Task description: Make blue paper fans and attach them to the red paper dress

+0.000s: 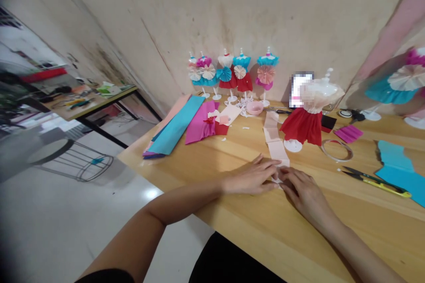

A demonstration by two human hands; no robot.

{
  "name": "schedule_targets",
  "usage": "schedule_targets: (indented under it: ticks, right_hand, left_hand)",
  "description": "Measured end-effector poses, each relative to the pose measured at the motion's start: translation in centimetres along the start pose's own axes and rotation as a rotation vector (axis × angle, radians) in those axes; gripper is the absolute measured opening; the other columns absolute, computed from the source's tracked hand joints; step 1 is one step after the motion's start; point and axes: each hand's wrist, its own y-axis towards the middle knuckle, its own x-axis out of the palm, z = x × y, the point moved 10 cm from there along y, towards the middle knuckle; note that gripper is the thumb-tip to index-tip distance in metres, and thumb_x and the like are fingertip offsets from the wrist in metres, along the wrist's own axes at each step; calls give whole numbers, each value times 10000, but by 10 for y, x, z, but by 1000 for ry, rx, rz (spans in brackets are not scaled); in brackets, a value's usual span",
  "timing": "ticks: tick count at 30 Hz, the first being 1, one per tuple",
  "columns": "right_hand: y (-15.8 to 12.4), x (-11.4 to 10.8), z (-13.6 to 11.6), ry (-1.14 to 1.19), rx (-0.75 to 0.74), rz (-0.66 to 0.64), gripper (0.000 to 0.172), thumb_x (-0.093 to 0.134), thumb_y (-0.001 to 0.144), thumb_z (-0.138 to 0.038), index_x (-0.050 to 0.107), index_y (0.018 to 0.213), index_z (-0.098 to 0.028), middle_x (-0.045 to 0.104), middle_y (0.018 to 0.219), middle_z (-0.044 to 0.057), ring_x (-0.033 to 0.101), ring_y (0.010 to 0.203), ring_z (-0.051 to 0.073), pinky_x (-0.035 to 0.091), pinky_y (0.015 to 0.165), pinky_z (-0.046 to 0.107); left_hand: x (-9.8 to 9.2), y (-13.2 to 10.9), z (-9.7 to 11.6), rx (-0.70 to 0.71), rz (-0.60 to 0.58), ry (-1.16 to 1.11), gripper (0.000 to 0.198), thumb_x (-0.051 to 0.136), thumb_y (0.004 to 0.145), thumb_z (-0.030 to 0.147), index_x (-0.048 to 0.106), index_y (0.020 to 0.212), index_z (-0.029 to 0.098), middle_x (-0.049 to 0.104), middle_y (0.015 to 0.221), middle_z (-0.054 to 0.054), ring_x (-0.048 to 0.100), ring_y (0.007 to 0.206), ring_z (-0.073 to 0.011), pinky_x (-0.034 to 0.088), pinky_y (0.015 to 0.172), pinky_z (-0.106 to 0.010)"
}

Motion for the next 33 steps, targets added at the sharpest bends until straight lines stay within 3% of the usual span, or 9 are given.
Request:
schedule_targets:
  ticks: [13, 21, 25, 33]
  right_hand:
    - [-2, -7, -14, -98, -27, 35, 167, 529, 952, -328, 633, 1042, -234, 650, 1269, 85, 601, 1166, 255, 468, 976, 466]
    - [-1, -12, -21, -104, -9, 55, 120, 501, 963, -229, 618, 989, -222, 679, 1216, 73, 632, 1112, 217, 426, 1033, 465]
    - [1, -18, -26, -80, 15, 63, 132, 485, 967, -210, 616, 981, -220, 702, 1142, 68, 644, 1061, 209, 422, 1021, 456]
    - [-2, -19, -30, -52, 34, 64, 110, 508, 972, -244, 615, 977, -216, 703, 1112, 72, 623, 1070, 220, 436, 954, 421]
  left_hand:
    - [2, 2, -3, -24, -8, -88, 242, 398, 998, 303, 604, 1096, 223, 468, 1498, -49, 334, 1445, -148, 156, 1240, -419]
    - [3, 3, -5, -51, 20, -151, 271, 368, 1010, 353, 606, 993, 224, 496, 1467, -51, 364, 1426, -163, 209, 1228, -423]
    - [-3, 3, -1, -46, 55, -151, 266, 470, 967, 465, 584, 1017, 229, 514, 1451, -55, 418, 1384, -178, 257, 1209, -415]
    - [2, 4, -5, -87, 48, -223, 157, 489, 979, 357, 586, 942, 240, 607, 1354, -11, 491, 1323, -141, 186, 1234, -437]
